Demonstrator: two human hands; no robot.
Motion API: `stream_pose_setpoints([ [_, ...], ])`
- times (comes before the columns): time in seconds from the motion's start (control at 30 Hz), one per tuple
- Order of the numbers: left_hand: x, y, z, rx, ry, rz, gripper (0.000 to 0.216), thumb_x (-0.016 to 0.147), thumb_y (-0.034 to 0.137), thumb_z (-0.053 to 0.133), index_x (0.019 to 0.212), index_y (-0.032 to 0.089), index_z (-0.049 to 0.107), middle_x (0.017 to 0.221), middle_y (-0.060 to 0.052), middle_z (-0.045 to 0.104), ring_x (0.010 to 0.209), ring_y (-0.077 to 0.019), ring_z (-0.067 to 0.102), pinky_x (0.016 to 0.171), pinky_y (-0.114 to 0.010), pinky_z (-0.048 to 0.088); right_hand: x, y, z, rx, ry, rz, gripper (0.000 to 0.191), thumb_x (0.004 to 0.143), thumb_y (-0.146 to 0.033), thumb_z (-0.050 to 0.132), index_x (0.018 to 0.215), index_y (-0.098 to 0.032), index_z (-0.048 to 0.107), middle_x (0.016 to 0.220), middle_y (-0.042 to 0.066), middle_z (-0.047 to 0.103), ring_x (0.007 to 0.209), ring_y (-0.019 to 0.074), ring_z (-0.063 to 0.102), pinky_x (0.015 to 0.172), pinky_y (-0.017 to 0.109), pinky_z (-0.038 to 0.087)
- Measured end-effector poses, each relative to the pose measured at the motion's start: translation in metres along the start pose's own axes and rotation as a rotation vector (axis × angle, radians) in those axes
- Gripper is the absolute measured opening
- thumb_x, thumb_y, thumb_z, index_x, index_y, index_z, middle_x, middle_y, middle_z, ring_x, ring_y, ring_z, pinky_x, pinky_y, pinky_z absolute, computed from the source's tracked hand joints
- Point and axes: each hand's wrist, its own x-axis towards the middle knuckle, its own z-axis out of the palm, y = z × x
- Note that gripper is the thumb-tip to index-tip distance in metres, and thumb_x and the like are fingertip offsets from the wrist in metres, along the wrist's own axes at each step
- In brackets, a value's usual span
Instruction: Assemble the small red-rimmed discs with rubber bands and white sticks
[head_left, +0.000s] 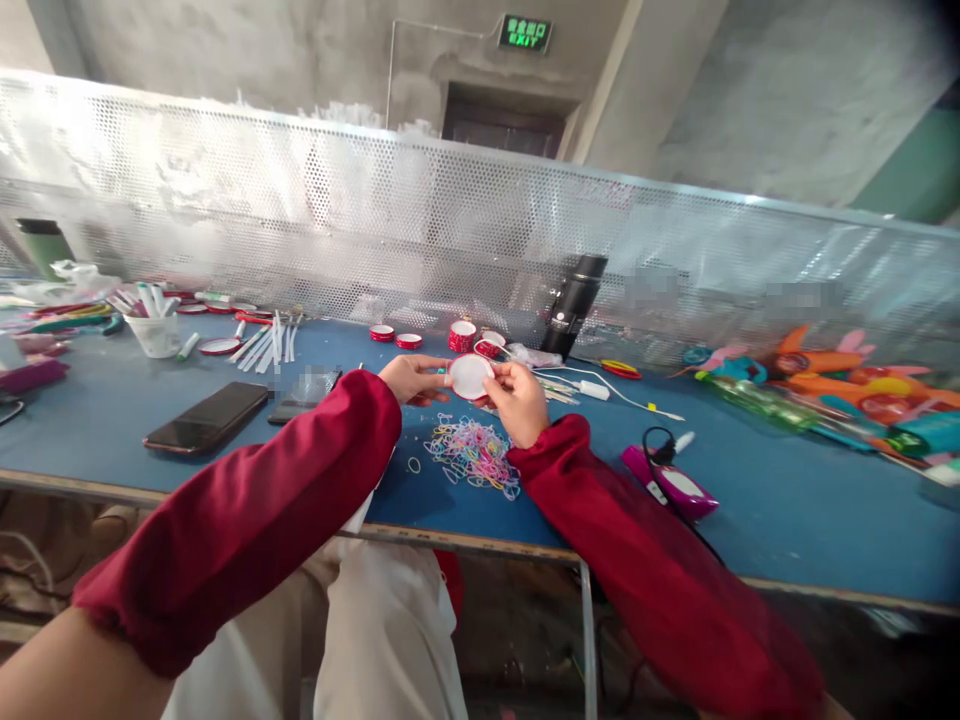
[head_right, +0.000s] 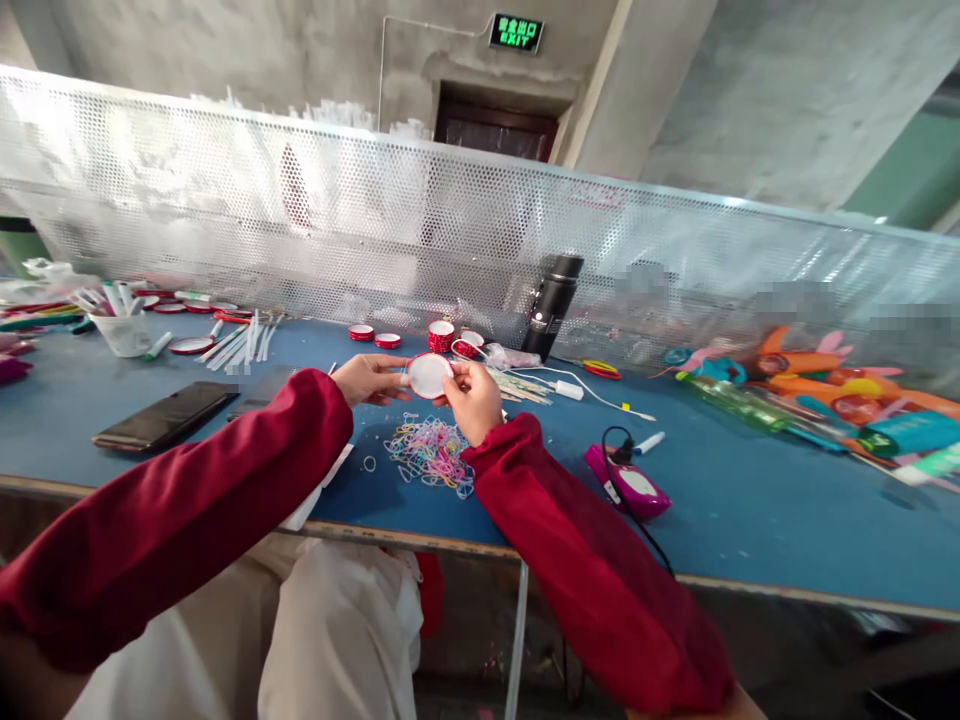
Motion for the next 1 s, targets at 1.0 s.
stream_pose_setpoints([
  [1.0,0.002,0.001,0.011,-0.051,0.014,0.222,0.033,0.058,0.023,0.084,0.087,0.013,0.072,0.061,0.003,0.058,0.055,-0.0062,0.043,0.054,-0.023,0.031,-0.006,-0.002,0.000,0.073,-0.182,-0.046,0.017,0.080,-0.035,0.063,0.088,-0.022,0.056,0.059,-0.003,0.063,0.045,0.0137,0.058,0.043,0.026,0.046],
])
